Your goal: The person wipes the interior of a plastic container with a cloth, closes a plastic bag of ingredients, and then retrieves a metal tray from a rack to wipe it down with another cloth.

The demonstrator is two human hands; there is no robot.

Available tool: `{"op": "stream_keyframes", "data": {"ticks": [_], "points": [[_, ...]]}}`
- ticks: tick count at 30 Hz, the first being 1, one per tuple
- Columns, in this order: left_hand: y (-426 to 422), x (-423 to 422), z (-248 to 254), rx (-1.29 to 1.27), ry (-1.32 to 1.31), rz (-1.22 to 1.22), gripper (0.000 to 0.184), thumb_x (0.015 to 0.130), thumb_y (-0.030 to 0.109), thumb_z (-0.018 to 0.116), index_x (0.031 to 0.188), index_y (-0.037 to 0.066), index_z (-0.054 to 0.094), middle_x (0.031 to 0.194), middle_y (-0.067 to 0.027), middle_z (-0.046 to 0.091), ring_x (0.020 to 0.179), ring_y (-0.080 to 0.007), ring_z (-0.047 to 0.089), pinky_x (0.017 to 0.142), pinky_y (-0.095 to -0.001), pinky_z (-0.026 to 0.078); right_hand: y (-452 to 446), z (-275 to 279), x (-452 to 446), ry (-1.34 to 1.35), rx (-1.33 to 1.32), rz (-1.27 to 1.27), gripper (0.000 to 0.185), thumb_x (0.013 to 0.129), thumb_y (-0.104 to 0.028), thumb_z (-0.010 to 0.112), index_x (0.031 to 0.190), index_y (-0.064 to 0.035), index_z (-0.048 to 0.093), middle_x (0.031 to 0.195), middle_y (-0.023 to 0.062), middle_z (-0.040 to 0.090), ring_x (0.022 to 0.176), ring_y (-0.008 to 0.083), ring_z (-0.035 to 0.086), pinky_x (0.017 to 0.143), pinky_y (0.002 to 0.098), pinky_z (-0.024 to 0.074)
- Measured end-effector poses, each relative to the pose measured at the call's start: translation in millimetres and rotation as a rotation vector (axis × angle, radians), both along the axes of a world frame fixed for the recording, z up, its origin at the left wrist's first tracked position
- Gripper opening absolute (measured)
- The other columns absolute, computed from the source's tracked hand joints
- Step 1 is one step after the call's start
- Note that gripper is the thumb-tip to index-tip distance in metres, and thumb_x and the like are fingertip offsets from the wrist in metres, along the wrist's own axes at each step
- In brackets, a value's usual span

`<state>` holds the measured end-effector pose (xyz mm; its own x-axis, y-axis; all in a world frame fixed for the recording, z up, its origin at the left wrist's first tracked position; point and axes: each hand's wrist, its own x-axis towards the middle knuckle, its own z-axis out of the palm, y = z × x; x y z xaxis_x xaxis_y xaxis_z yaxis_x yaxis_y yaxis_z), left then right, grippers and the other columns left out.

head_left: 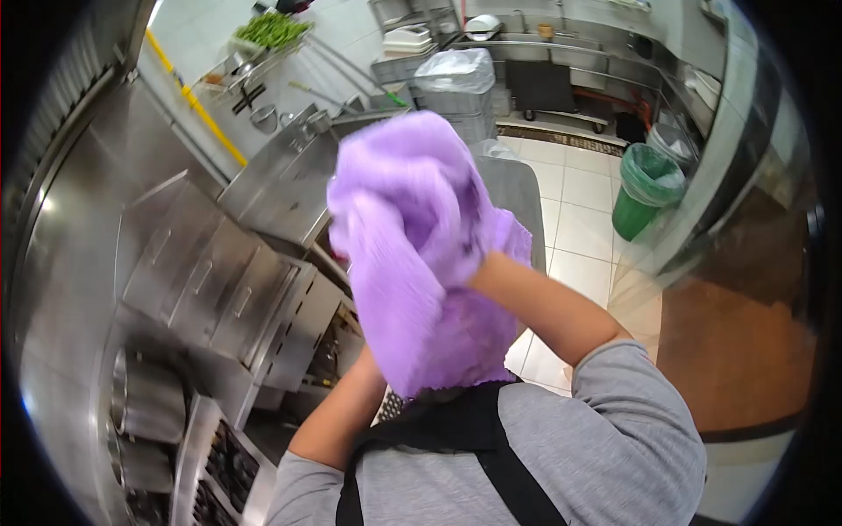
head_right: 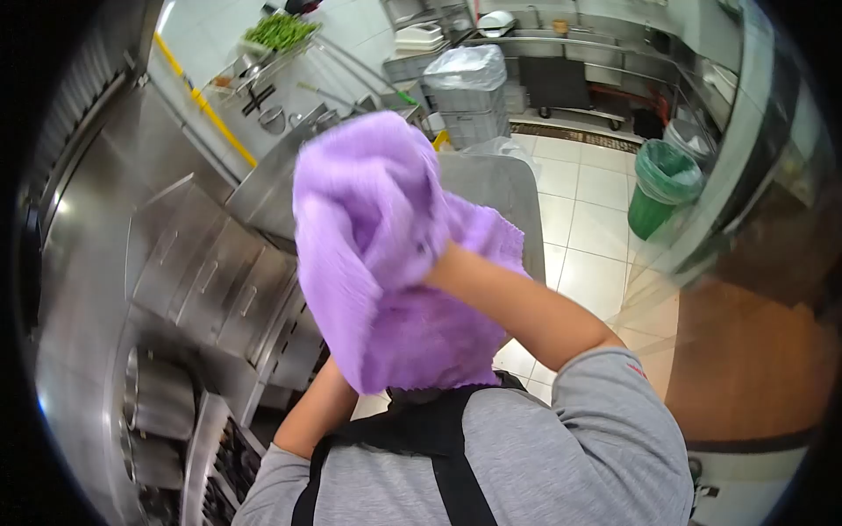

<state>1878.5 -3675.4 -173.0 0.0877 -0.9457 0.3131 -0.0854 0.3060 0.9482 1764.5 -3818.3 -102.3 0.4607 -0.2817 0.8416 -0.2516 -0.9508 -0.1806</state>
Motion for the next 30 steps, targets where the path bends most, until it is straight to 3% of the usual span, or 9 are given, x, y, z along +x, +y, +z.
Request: {"op": "stream_keyframes", "data": {"ticks": [4,7,10,13,15,16,20,25,30], "points": [[12.2,1.7,12.6,0.042,0.072,0.063,0.060,0.078,0.014,0.068,0.131,0.002,0.041,0.119,-0.0066,0.053,0.109,-0.0154,0.050,0.092,-0.0310,0.041,43.5,-45.5,-6.6,0.117,-0.066,0.167,0.017,0.083,-0.022,0.053,0.092,-0.0068,0.051,0.084,0.0132,0.052,0.079,0.0307,0.050,0.070,0.0442,0.0410],[20.2,-18.9,54.5,0.221,0.359,-0.009,0.054,0.079,0.009,0.063,0.127,0.000,0.040,0.114,-0.0060,0.055,0.102,-0.0140,0.052,0.088,-0.0286,0.042,-18.5,-43.6,-4.6,0.039,0.021,-0.038,0.016,0.083,-0.021,0.052,0.091,-0.0070,0.051,0.083,0.0131,0.052,0.077,0.0308,0.050,0.069,0.0443,0.0411],[25.6,-8.0,50.2,0.256,0.202,0.052,0.054,0.081,0.011,0.064,0.128,0.002,0.040,0.111,-0.0078,0.055,0.099,-0.0137,0.053,0.084,-0.0311,0.045,-51.2,-42.9,-5.8,-0.057,0.150,-0.237,0.015,0.084,-0.021,0.052,0.090,-0.0071,0.051,0.081,0.0130,0.052,0.076,0.0308,0.050,0.068,0.0443,0.0412],[17.0,3.9,44.8,0.141,0.249,0.120,0.044,0.083,0.009,0.058,0.124,0.002,0.043,0.112,-0.0054,0.056,0.099,-0.0132,0.054,0.081,-0.0289,0.046,10.1,-66.1,11.1,-0.002,0.155,-0.078,0.014,0.084,-0.020,0.051,0.090,-0.0072,0.051,0.080,0.0129,0.051,0.074,0.0309,0.051,0.067,0.0444,0.0413],[17.2,19.4,41.2,0.112,0.659,0.132,0.041,0.089,0.014,0.054,0.126,0.002,0.042,0.117,-0.0067,0.056,0.102,-0.0162,0.055,0.086,-0.0314,0.046,68.4,-80.7,15.8,0.104,0.077,0.150,0.014,0.084,-0.020,0.051,0.089,-0.0073,0.050,0.079,0.0128,0.051,0.073,0.0310,0.051,0.066,0.0444,0.0413],[20.2,23.0,35.6,0.065,0.578,0.197,0.049,0.093,0.035,0.049,0.128,0.002,0.040,0.123,-0.0132,0.051,0.110,-0.0240,0.053,0.095,-0.0376,0.043,85.5,-84.3,14.9,0.141,0.028,0.239,0.013,0.085,-0.020,0.051,0.089,-0.0073,0.050,0.078,0.0128,0.051,0.073,0.0310,0.051,0.066,0.0444,0.0413],[28.6,31.4,37.3,0.074,0.769,0.242,0.067,0.092,0.054,0.033,0.131,0.001,0.037,0.127,-0.0155,0.048,0.114,-0.0293,0.050,0.097,-0.0416,0.041,25.6,-87.5,11.0,0.085,0.038,0.119,0.012,0.085,-0.020,0.050,0.087,-0.0075,0.050,0.076,0.0126,0.051,0.071,0.0312,0.051,0.064,0.0445,0.0414],[36.3,32.5,44.8,-0.024,0.842,0.209,0.070,0.092,0.057,0.030,0.134,0.002,0.035,0.131,-0.0157,0.045,0.115,-0.0308,0.048,0.098,-0.0430,0.039,-39.7,-82.5,-0.2,-0.087,0.226,-0.238,0.011,0.086,-0.019,0.049,0.086,-0.0077,0.050,0.074,0.0125,0.051,0.068,0.0313,0.051,0.063,0.0446,0.0416],[25.0,38.6,46.7,-0.063,0.840,0.198,0.070,0.091,0.058,0.031,0.133,0.002,0.036,0.130,-0.0147,0.046,0.115,-0.0316,0.048,0.098,-0.0435,0.038,79.3,-91.5,24.6,0.051,0.114,0.214,0.011,0.086,-0.018,0.049,0.084,-0.0078,0.049,0.071,0.0123,0.050,0.066,0.0315,0.051,0.061,0.0447,0.0417]]}}
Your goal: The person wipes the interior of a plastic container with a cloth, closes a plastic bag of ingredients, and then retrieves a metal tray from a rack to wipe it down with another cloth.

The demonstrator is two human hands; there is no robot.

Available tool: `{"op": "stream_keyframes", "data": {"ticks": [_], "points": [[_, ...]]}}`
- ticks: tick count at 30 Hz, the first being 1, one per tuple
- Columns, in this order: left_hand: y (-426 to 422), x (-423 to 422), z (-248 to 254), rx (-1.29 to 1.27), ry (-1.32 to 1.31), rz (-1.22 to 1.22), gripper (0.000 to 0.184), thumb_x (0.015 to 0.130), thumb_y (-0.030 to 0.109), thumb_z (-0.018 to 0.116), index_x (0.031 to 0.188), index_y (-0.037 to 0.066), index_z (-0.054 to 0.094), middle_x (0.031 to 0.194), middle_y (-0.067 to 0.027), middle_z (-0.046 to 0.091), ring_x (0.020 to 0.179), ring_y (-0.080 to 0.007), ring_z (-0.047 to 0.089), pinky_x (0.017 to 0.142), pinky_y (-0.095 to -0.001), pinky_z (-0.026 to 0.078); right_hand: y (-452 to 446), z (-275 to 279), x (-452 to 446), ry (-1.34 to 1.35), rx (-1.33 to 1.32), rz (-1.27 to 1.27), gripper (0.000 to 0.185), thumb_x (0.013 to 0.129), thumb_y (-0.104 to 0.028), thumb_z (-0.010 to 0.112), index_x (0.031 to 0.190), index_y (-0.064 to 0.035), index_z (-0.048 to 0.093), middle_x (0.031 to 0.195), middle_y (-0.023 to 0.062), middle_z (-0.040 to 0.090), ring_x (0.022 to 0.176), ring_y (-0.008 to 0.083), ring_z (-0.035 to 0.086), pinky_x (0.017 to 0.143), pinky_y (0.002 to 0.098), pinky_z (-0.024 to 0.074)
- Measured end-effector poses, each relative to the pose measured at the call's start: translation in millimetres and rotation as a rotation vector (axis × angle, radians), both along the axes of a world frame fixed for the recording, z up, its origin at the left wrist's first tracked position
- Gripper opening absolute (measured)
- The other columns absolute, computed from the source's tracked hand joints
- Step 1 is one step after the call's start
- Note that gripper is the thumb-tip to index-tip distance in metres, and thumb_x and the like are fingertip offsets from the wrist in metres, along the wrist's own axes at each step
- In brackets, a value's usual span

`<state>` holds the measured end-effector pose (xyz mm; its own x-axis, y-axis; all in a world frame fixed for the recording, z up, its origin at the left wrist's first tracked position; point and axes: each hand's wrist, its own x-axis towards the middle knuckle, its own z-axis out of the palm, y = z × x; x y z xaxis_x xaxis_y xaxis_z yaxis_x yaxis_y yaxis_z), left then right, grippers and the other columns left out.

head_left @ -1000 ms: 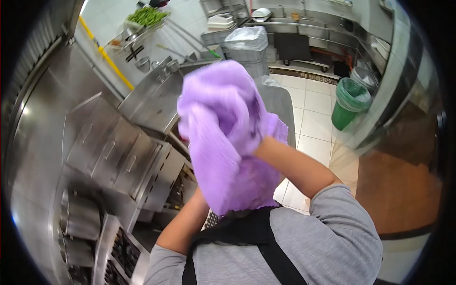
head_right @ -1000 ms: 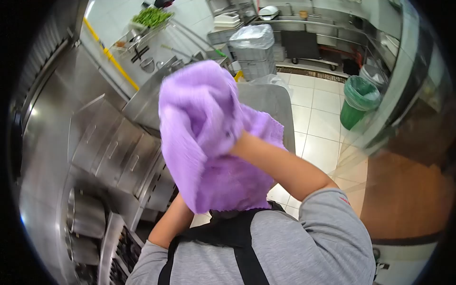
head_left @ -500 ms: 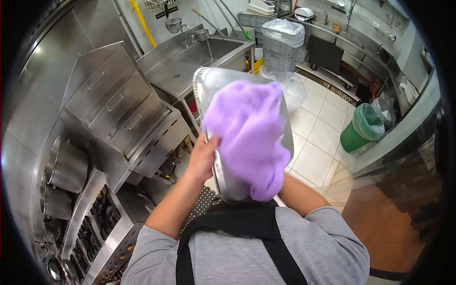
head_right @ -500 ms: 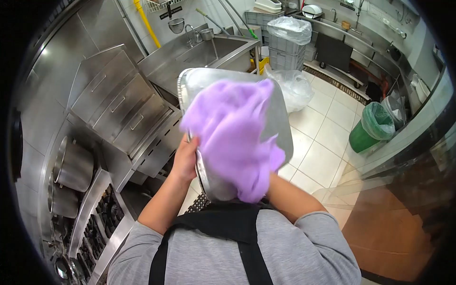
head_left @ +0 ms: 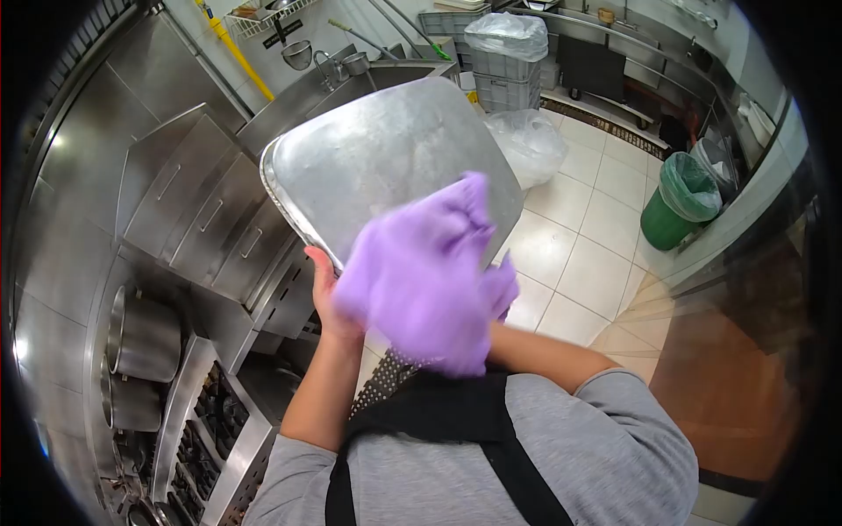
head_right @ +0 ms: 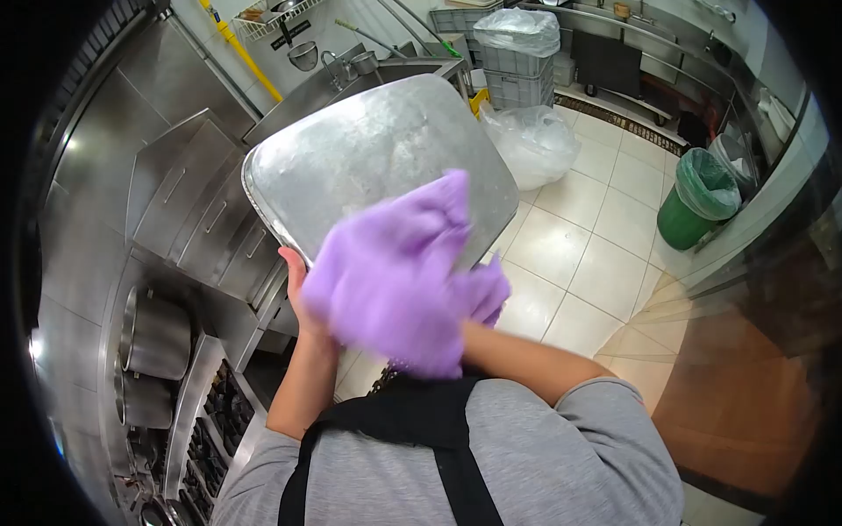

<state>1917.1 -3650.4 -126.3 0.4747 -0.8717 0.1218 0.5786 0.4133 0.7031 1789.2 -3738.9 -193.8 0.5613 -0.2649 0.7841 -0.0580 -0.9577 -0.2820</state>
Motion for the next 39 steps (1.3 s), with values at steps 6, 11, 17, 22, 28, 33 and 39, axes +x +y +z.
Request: {"op": "stream_keyframes", "data": {"ticks": [6,11,17,22,28,33,39], "points": [[6.3,-7.3,2.4,-0.005,0.038,0.050,0.070,0.091,0.058,0.031,0.133,0.003,0.037,0.131,-0.0129,0.046,0.117,-0.0309,0.047,0.099,-0.0429,0.037,-46.3,-2.5,-18.1,0.011,-0.077,-0.031,0.011,0.087,-0.018,0.048,0.082,-0.0081,0.049,0.068,0.0121,0.050,0.062,0.0317,0.051,0.059,0.0448,0.0419],[60.5,16.2,6.2,-0.062,-0.065,0.016,0.069,0.091,0.056,0.033,0.135,0.003,0.033,0.135,-0.0126,0.042,0.122,-0.0287,0.042,0.102,-0.0416,0.034,-117.6,19.6,-66.5,-0.087,0.033,-0.621,0.011,0.088,-0.017,0.047,0.081,-0.0083,0.048,0.066,0.0119,0.050,0.060,0.0318,0.051,0.057,0.0449,0.0420],[154.4,66.0,-0.5,0.278,-0.123,0.366,0.051,0.095,0.042,0.040,0.126,0.001,0.044,0.120,-0.0103,0.056,0.107,-0.0214,0.055,0.093,-0.0345,0.043,-84.5,41.8,-59.7,0.579,0.206,-0.881,0.014,0.082,-0.023,0.052,0.083,-0.0096,0.050,0.076,0.0156,0.057,0.073,0.0363,0.057,0.062,0.0461,0.0444],[225.3,80.4,-15.8,0.375,-0.272,0.493,0.041,0.096,0.034,0.044,0.116,0.000,0.053,0.108,-0.0064,0.062,0.096,-0.0140,0.058,0.086,-0.0293,0.045,-159.1,-70.8,-70.5,0.674,0.461,-0.668,0.017,0.073,-0.021,0.057,0.086,-0.0096,0.056,0.080,0.0146,0.060,0.077,0.0359,0.059,0.065,0.0442,0.0460],[289.6,120.0,-64.2,0.774,-0.436,0.476,0.030,0.093,0.028,0.051,0.097,0.000,0.060,0.083,0.0015,0.059,0.078,-0.0065,0.049,0.071,-0.0253,0.042,-244.5,-69.7,-26.4,0.376,0.444,-0.826,0.021,0.082,-0.018,0.042,0.093,-0.0062,0.056,0.091,0.0201,0.057,0.088,0.0391,0.053,0.075,0.0439,0.0425],[325.6,169.8,-86.4,1.073,-0.639,0.474,0.031,0.089,0.029,0.056,0.094,-0.001,0.063,0.072,-0.0054,0.061,0.070,-0.0097,0.051,0.066,-0.0289,0.044,-262.3,146.3,144.7,0.158,0.131,-0.778,0.045,0.090,-0.034,0.033,0.121,-0.0061,0.049,0.120,0.0208,0.053,0.113,0.0385,0.046,0.096,0.0401,0.0352],[359.7,216.9,-97.5,1.149,-0.688,0.407,0.031,0.089,0.032,0.056,0.101,0.004,0.064,0.079,-0.0103,0.066,0.073,-0.0128,0.056,0.070,-0.0304,0.046,-162.4,368.7,387.1,0.006,-0.534,-0.821,0.025,0.082,-0.010,0.045,0.104,-0.0088,0.057,0.094,0.0151,0.060,0.089,0.0331,0.058,0.078,0.0406,0.0452]]}}
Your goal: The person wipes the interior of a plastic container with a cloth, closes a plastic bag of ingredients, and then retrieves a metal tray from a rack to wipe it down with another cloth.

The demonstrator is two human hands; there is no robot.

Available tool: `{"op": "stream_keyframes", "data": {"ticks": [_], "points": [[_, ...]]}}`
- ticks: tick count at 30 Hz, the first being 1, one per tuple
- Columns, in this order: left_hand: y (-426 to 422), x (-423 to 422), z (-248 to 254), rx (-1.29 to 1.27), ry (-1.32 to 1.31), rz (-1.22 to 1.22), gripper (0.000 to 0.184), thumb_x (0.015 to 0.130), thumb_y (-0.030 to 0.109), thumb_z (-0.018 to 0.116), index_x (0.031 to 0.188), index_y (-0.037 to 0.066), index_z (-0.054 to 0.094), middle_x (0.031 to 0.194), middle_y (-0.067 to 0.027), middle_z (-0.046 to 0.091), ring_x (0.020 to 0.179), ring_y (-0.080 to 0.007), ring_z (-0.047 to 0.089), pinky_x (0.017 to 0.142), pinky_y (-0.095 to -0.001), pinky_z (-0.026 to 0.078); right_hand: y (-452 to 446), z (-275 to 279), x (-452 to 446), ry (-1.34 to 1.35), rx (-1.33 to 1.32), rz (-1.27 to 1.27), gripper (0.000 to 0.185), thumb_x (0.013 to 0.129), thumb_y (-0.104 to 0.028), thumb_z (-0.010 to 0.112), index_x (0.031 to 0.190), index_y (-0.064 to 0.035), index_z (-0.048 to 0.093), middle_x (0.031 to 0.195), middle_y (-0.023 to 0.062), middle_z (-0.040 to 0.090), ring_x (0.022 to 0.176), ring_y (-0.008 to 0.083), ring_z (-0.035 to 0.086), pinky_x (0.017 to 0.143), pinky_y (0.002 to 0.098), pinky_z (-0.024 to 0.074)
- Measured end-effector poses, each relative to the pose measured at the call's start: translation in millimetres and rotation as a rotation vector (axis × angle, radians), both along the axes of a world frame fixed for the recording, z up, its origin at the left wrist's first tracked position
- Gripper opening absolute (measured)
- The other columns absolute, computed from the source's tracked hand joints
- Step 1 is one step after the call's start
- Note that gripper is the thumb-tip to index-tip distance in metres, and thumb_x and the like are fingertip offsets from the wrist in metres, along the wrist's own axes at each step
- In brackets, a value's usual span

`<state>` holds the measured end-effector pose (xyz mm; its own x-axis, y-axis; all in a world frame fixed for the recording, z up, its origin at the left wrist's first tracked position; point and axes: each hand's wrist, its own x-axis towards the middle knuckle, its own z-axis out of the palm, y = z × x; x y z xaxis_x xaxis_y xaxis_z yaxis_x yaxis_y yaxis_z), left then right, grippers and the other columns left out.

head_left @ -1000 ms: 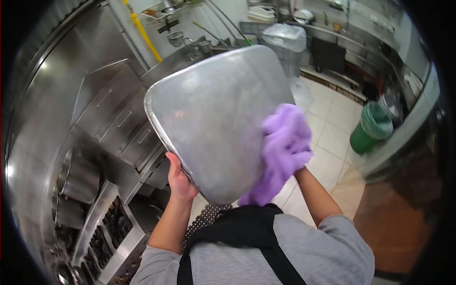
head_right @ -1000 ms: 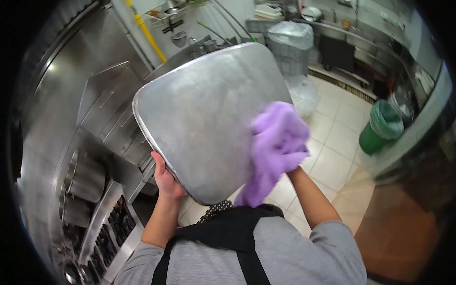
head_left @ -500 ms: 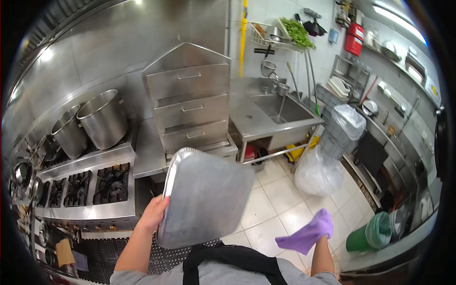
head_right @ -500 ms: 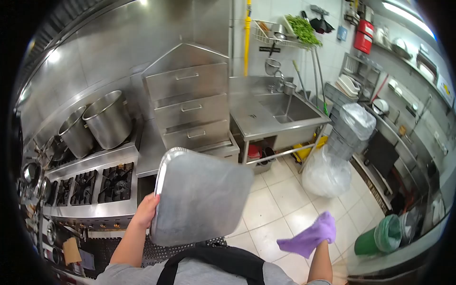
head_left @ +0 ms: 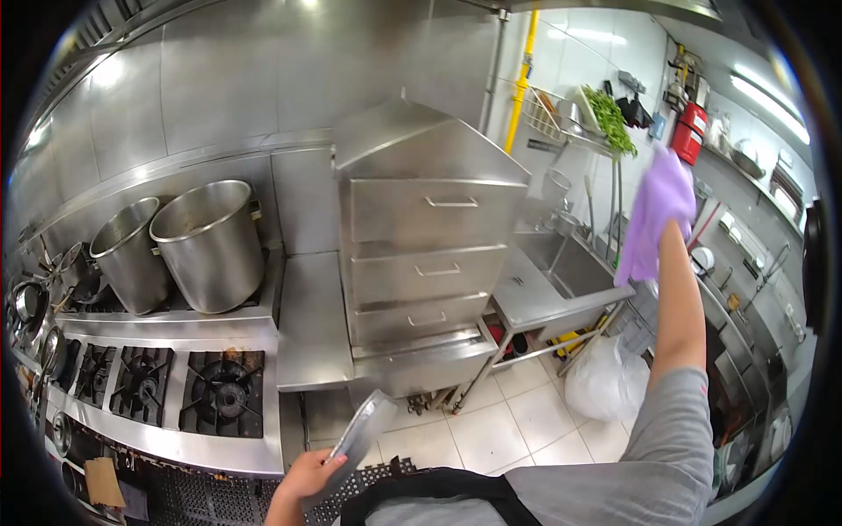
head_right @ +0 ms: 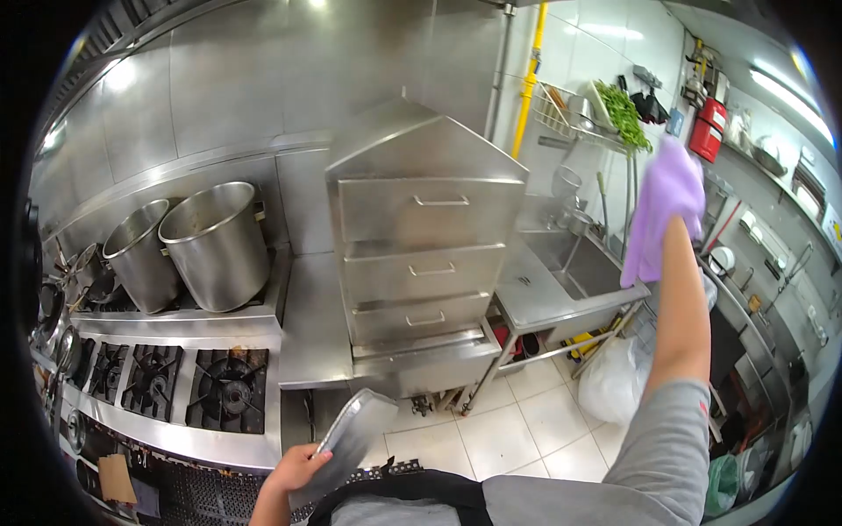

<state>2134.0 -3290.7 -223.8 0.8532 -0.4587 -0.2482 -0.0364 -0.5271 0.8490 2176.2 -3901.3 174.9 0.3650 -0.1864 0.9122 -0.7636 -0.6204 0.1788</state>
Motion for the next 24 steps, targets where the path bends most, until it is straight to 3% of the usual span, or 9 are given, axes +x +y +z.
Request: {"op": "stream_keyframes", "data": {"ticks": [1,4,10,12,13,16,18,22,24], "points": [[0.8,3.2,7.3,0.010,0.021,0.028,0.032,0.089,0.034,0.056,0.102,0.005,0.064,0.080,-0.0112,0.066,0.073,-0.0137,0.057,0.071,-0.0302,0.046,54.6,25.5,32.0,-0.190,-0.097,0.299,0.021,0.081,-0.010,0.046,0.097,-0.0093,0.058,0.092,0.0150,0.062,0.091,0.0328,0.058,0.080,0.0408,0.0451],[7.1,18.4,2.7,-0.119,0.015,0.063,0.032,0.088,0.032,0.059,0.094,0.001,0.063,0.067,-0.0021,0.056,0.066,-0.0084,0.046,0.061,-0.0273,0.042,145.9,75.5,142.4,0.162,0.143,0.404,0.025,0.081,-0.013,0.049,0.103,-0.0105,0.061,0.101,0.0130,0.063,0.098,0.0299,0.058,0.086,0.0389,0.0438],[21.3,41.0,-10.3,-0.097,0.127,0.133,0.027,0.089,0.027,0.059,0.097,0.001,0.064,0.072,0.0002,0.059,0.070,-0.0069,0.048,0.065,-0.0256,0.042,176.4,42.8,314.3,0.754,0.718,1.128,0.031,0.085,-0.025,0.057,0.113,-0.0134,0.063,0.115,0.0064,0.062,0.108,0.0197,0.055,0.093,0.0342,0.0407],[24.0,43.3,-0.8,-0.131,0.170,0.111,0.033,0.091,0.030,0.053,0.099,-0.001,0.061,0.080,-0.0085,0.062,0.077,-0.0144,0.055,0.073,-0.0304,0.045,171.5,48.0,319.6,0.729,0.717,1.041,0.027,0.087,-0.028,0.055,0.107,-0.0126,0.065,0.104,0.0018,0.063,0.097,0.0160,0.055,0.084,0.0333,0.0443],[22.7,44.0,-1.5,-0.127,0.102,0.181,0.032,0.091,0.029,0.054,0.087,-0.002,0.061,0.069,-0.0034,0.057,0.071,-0.0097,0.048,0.066,-0.0301,0.043,164.3,49.2,316.4,0.722,0.728,1.041,0.027,0.087,-0.028,0.055,0.107,-0.0126,0.065,0.104,0.0018,0.063,0.097,0.0160,0.055,0.084,0.0333,0.0443],[18.5,55.3,24.7,-0.165,0.046,0.130,0.031,0.091,0.030,0.054,0.087,0.000,0.062,0.069,-0.0019,0.057,0.070,-0.0095,0.048,0.065,-0.0300,0.043,142.6,52.5,284.6,0.524,0.901,0.837,0.033,0.083,-0.037,0.060,0.105,-0.0127,0.065,0.089,0.0040,0.063,0.071,0.0148,0.055,0.059,0.0342,0.0462],[18.4,70.8,7.8,-0.134,0.067,0.078,0.031,0.091,0.030,0.055,0.087,0.000,0.062,0.069,-0.0018,0.057,0.069,-0.0094,0.048,0.064,-0.0302,0.043,121.4,46.7,266.6,0.690,1.040,0.620,0.034,0.082,-0.041,0.062,0.096,-0.0100,0.065,0.074,0.0043,0.057,0.054,0.0116,0.044,0.045,0.0286,0.0372],[5.1,98.0,-12.4,-0.104,0.008,-0.026,0.032,0.090,0.031,0.055,0.086,-0.001,0.062,0.067,-0.0026,0.055,0.068,-0.0094,0.046,0.062,-0.0304,0.043,91.7,16.9,285.1,0.672,1.129,0.798,0.016,0.083,-0.024,0.062,0.090,-0.0092,0.061,0.063,0.0024,0.054,0.046,0.0079,0.041,0.040,0.0245,0.0324],[-2.6,107.9,-15.5,-0.055,-0.019,-0.055,0.034,0.089,0.032,0.056,0.086,-0.001,0.062,0.066,-0.0035,0.055,0.067,-0.0092,0.046,0.062,-0.0308,0.042,68.4,19.0,318.9,0.565,0.943,0.748,0.018,0.081,-0.018,0.062,0.095,-0.0071,0.061,0.072,0.0077,0.061,0.055,0.0164,0.055,0.047,0.0310,0.0427]]}}
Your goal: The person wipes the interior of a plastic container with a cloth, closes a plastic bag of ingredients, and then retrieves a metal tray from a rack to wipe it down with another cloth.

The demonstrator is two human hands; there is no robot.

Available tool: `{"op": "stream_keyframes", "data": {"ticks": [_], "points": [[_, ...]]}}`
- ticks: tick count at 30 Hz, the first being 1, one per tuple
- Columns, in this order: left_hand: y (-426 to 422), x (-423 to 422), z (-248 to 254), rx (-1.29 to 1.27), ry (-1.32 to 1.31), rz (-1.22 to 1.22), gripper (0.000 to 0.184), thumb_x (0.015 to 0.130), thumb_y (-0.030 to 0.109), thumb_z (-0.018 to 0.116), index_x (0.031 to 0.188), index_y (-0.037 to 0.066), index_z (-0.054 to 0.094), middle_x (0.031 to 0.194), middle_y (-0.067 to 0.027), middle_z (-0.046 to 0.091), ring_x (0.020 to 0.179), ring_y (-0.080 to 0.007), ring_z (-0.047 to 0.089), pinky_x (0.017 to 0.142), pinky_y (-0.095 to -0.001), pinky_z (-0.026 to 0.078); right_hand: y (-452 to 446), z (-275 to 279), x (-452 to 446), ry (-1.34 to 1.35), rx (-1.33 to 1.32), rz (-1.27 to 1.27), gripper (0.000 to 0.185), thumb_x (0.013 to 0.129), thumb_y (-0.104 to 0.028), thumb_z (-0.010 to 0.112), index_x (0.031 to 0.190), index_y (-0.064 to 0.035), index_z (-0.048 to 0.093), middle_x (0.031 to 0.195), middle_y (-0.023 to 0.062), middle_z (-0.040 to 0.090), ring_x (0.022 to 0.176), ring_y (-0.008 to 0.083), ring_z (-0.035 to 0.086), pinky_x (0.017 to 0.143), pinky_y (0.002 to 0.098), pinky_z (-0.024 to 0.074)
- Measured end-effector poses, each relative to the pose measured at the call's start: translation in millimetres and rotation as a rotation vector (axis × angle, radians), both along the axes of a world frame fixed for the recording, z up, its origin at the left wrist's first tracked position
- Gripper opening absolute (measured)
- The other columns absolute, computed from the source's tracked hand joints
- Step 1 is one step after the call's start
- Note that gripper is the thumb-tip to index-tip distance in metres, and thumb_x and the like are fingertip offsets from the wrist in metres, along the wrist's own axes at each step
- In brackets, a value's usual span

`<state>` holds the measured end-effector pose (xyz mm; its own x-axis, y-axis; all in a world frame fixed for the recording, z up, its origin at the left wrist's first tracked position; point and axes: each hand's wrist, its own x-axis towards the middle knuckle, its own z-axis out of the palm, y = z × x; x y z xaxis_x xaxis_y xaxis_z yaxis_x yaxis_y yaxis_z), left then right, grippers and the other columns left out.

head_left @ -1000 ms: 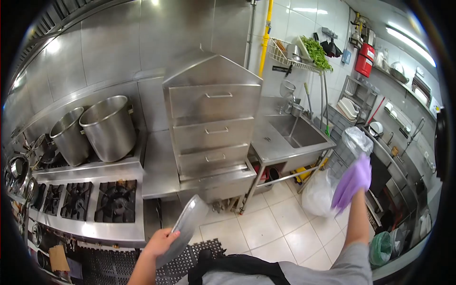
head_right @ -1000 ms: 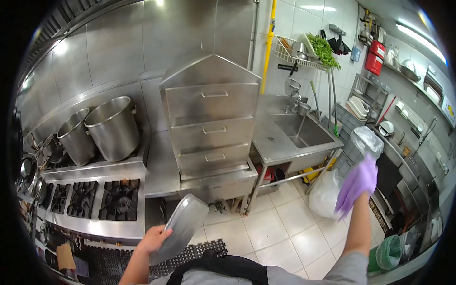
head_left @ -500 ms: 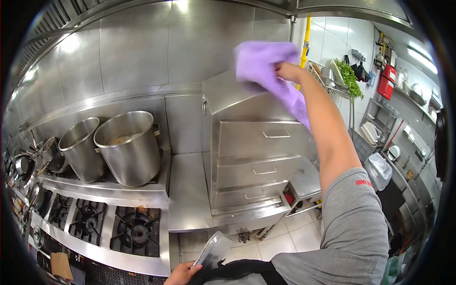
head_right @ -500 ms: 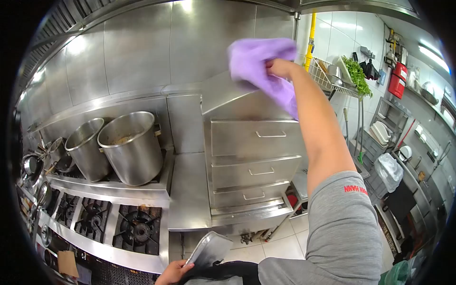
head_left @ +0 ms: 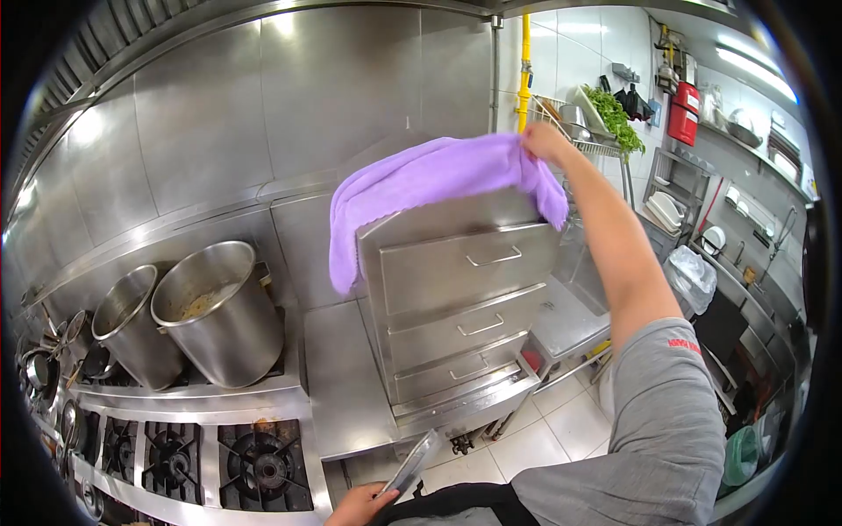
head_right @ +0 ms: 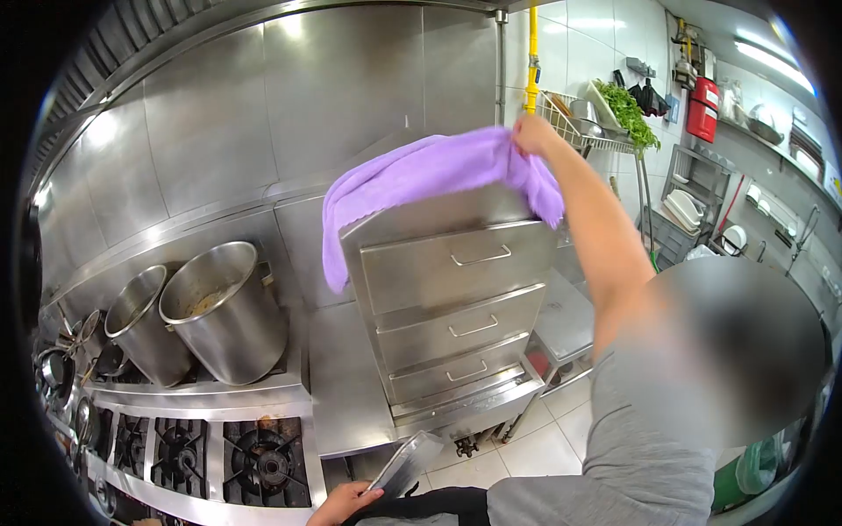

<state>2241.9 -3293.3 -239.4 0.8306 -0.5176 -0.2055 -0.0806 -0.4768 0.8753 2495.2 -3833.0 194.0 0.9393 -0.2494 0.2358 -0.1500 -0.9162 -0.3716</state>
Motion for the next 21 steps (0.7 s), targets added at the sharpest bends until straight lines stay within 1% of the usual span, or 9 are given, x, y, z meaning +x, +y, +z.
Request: {"op": "stream_keyframes", "data": {"ticks": [2,5,7,10,15,17,18,20,21], "points": [[-11.5,1.5,8.8,-0.046,0.054,-0.016,0.035,0.088,0.033,0.057,0.085,-0.002,0.062,0.067,-0.0043,0.055,0.067,-0.0094,0.046,0.062,-0.0313,0.042,-25.8,-6.2,24.7,-0.581,-0.412,0.013,0.024,0.082,-0.016,0.058,0.103,-0.0052,0.060,0.086,0.0151,0.065,0.076,0.0284,0.063,0.066,0.0380,0.0491],[-26.5,8.2,21.1,-0.056,0.075,-0.105,0.035,0.088,0.033,0.058,0.088,-0.002,0.062,0.068,-0.0055,0.056,0.067,-0.0099,0.047,0.064,-0.0312,0.043,-13.4,-19.3,9.8,-0.644,-0.401,-0.048,0.030,0.082,-0.015,0.054,0.111,-0.0102,0.057,0.096,0.0190,0.064,0.095,0.0353,0.060,0.077,0.0460,0.0467],[-38.3,14.9,22.1,-0.138,0.138,-0.186,0.035,0.087,0.032,0.059,0.090,-0.002,0.063,0.069,-0.0063,0.058,0.069,-0.0100,0.049,0.065,-0.0304,0.043,15.8,-17.9,-42.6,-0.666,-0.334,-0.227,0.029,0.083,-0.016,0.052,0.112,-0.0130,0.057,0.095,0.0179,0.064,0.091,0.0347,0.061,0.076,0.0460,0.0468],[-65.3,29.5,-15.3,-0.086,0.073,-0.369,0.033,0.086,0.032,0.061,0.087,-0.001,0.062,0.069,-0.0040,0.057,0.069,-0.0109,0.048,0.066,-0.0308,0.042,47.2,-69.5,-151.4,-0.785,-0.229,0.039,0.029,0.087,-0.012,0.045,0.112,-0.0032,0.055,0.093,0.0178,0.063,0.087,0.0331,0.061,0.076,0.0391,0.0464],[-134.0,35.0,-52.9,0.079,0.317,-0.691,0.033,0.083,0.037,0.066,0.101,0.010,0.066,0.078,-0.0090,0.059,0.080,-0.0108,0.051,0.073,-0.0306,0.042,92.3,-323.6,-345.2,0.171,0.330,0.442,0.060,0.078,-0.026,0.068,0.130,-0.0073,0.044,0.137,0.0147,0.039,0.128,0.0280,0.036,0.103,0.0406,0.0321],[-174.1,19.3,-23.2,0.145,0.123,-0.981,0.032,0.085,0.036,0.063,0.101,0.008,0.065,0.079,-0.0090,0.061,0.078,-0.0112,0.054,0.073,-0.0290,0.044,130.9,-396.3,-426.6,0.187,-0.060,0.286,0.068,0.072,-0.034,0.073,0.129,-0.0121,0.044,0.137,0.0109,0.039,0.119,0.0282,0.046,0.094,0.0394,0.0391],[-193.0,7.6,-7.5,0.167,-0.072,-1.170,0.032,0.088,0.035,0.060,0.101,0.006,0.064,0.079,-0.0089,0.064,0.075,-0.0116,0.057,0.072,-0.0274,0.046,143.7,-408.3,-454.6,0.212,0.505,0.203,0.059,0.072,-0.038,0.073,0.122,-0.0155,0.051,0.123,0.0097,0.052,0.102,0.0278,0.057,0.083,0.0376,0.0444],[-228.9,-22.2,1.6,0.062,-0.029,-1.315,0.032,0.086,0.035,0.062,0.100,0.007,0.065,0.080,-0.0070,0.064,0.074,-0.0129,0.059,0.070,-0.0257,0.045,161.2,-428.5,-518.5,0.192,0.477,-0.129,0.047,0.071,-0.041,0.071,0.108,-0.0146,0.059,0.096,0.0105,0.063,0.084,0.0290,0.062,0.069,0.0385,0.0467],[-248.4,-35.9,1.9,0.098,0.070,-1.429,0.031,0.086,0.035,0.062,0.100,0.008,0.065,0.079,-0.0070,0.064,0.073,-0.0138,0.059,0.068,-0.0251,0.045,169.3,-433.2,-550.4,0.162,0.503,-0.220,0.047,0.071,-0.041,0.071,0.108,-0.0146,0.059,0.096,0.0105,0.063,0.084,0.0290,0.062,0.069,0.0385,0.0467]]}}
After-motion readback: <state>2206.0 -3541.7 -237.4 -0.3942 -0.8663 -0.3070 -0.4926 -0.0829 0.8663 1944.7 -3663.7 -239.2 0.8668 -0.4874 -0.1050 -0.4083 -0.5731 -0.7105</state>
